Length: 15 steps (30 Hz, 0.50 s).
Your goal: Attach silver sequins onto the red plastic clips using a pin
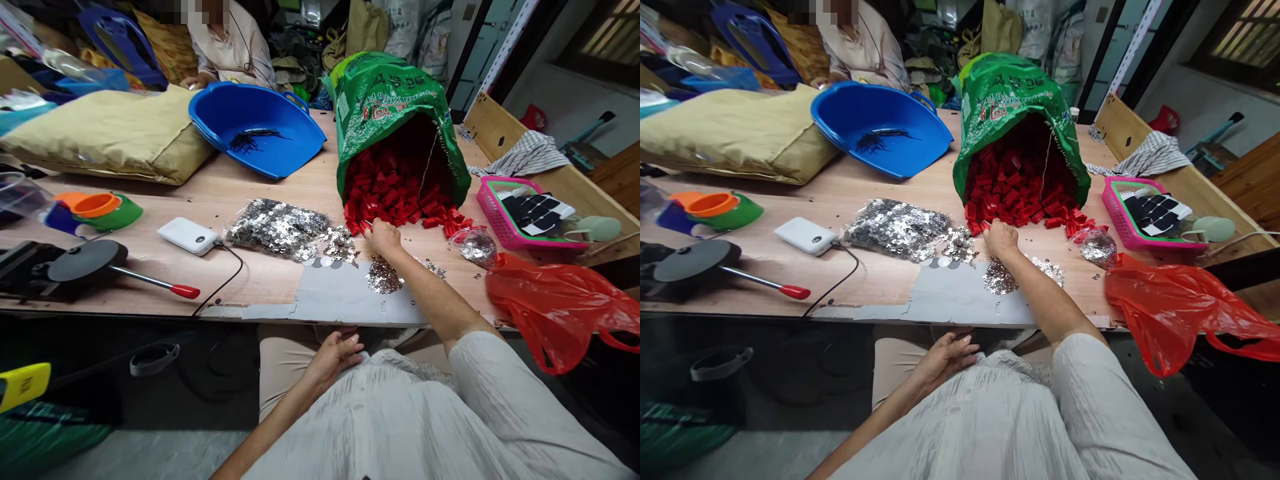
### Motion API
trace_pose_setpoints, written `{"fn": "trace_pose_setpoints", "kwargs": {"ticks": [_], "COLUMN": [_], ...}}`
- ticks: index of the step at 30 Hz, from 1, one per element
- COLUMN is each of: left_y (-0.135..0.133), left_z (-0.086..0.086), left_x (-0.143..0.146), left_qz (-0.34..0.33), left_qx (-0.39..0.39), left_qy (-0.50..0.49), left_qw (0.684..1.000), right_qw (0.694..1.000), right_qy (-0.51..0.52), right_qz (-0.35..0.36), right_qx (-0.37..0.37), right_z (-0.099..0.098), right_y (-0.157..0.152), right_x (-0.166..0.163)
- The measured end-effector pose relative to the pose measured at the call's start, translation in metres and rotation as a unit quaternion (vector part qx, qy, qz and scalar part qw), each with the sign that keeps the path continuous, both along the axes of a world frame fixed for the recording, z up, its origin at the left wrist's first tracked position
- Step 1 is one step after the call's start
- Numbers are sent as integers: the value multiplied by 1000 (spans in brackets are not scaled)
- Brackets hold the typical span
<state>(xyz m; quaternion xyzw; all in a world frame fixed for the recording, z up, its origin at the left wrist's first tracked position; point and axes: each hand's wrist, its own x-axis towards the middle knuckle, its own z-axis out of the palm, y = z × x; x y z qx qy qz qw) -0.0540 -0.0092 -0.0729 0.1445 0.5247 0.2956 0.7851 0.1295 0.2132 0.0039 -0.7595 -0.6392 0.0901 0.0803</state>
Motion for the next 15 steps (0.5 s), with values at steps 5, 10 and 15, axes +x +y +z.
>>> {"fn": "trace_pose_setpoints", "kwargs": {"ticks": [5, 10, 15], "left_y": [3, 17, 22], "left_z": [29, 66, 73], "left_x": [-6, 2, 22], "left_qz": [-141, -33, 0], "left_qx": [73, 158, 191], "left_qy": [-55, -140, -144], "left_qw": [986, 977, 971], "right_qw": [998, 876, 801], "right_qy": [60, 422, 523], "right_qz": [-4, 189, 227], "right_qx": [23, -133, -182], "right_z": [14, 25, 14], "right_y": [-44, -130, -191], "right_x": [29, 34, 32]}}
